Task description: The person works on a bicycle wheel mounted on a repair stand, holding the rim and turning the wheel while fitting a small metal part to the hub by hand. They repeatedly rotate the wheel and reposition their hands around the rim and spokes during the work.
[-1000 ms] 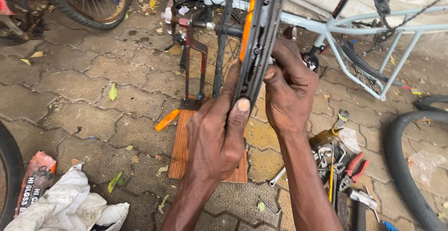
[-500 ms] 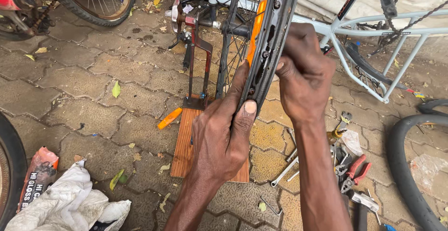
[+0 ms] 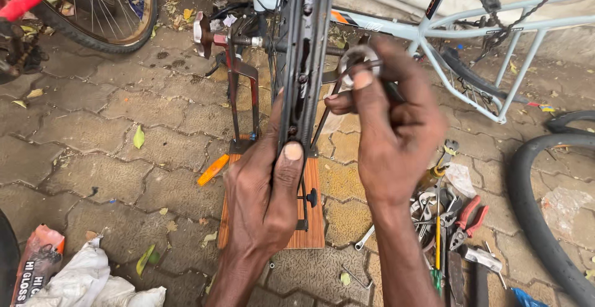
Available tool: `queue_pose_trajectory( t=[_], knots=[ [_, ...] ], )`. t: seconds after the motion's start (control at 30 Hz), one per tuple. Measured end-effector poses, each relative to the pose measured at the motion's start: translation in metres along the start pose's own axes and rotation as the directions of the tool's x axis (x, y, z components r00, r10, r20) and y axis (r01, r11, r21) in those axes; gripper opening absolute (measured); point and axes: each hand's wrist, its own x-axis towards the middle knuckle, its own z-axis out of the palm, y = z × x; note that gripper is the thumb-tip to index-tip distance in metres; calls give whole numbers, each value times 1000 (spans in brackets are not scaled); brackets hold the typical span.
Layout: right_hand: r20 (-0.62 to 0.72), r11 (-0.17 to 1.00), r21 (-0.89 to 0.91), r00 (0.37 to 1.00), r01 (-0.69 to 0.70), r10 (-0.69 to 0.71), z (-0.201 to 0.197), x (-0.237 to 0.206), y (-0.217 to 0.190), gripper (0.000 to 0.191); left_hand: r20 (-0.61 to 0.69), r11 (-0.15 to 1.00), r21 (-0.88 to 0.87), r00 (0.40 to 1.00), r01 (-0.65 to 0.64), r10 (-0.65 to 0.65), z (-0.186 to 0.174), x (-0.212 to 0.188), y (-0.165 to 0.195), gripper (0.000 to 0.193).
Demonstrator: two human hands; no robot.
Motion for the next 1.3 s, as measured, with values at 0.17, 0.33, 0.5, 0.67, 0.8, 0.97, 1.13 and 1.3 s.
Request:
queue_pose_trajectory(
  t=[0.17, 0.33, 0.5, 0.67, 0.8, 0.97, 1.13, 1.3],
  knots=[
    [-85, 965, -37, 961, 260, -262, 6, -7, 3, 19, -44, 998, 1, 997, -59, 59, 2, -3, -4, 59],
    [55, 968, -233, 995, 96, -86, 14, -16, 17, 24, -39, 997, -19, 996, -75, 75, 4, -7, -9, 60],
    [-137, 912, -106, 903, 396, -408, 4, -6, -3, 21, -3, 1000, -7, 1000, 8, -8, 4, -8, -8, 61],
    [93, 720, -480, 845, 501, -527, 20, 0, 1, 16, -13, 1000, 16, 1000, 2, -2, 2, -4, -5, 60],
    [-21, 888, -357, 948, 290, -318, 6, -3, 12, 10, -20, 993, 28, 993, -112, 113, 1, -5, -8, 57],
    [-42, 835, -394, 900, 383, -433, 6, -11, 20, 12, 11, 999, 21, 1000, 29, -29, 2, -11, -12, 61],
    [-10, 874, -480, 995, 81, -98, 22, -11, 28, 12, -33, 996, 26, 996, -80, 81, 2, -7, -12, 58],
    [13, 935, 192, 953, -298, 301, 4, -14, 25, 15, -45, 997, 57, 998, -46, 48, 4, -8, -2, 62]
  ],
)
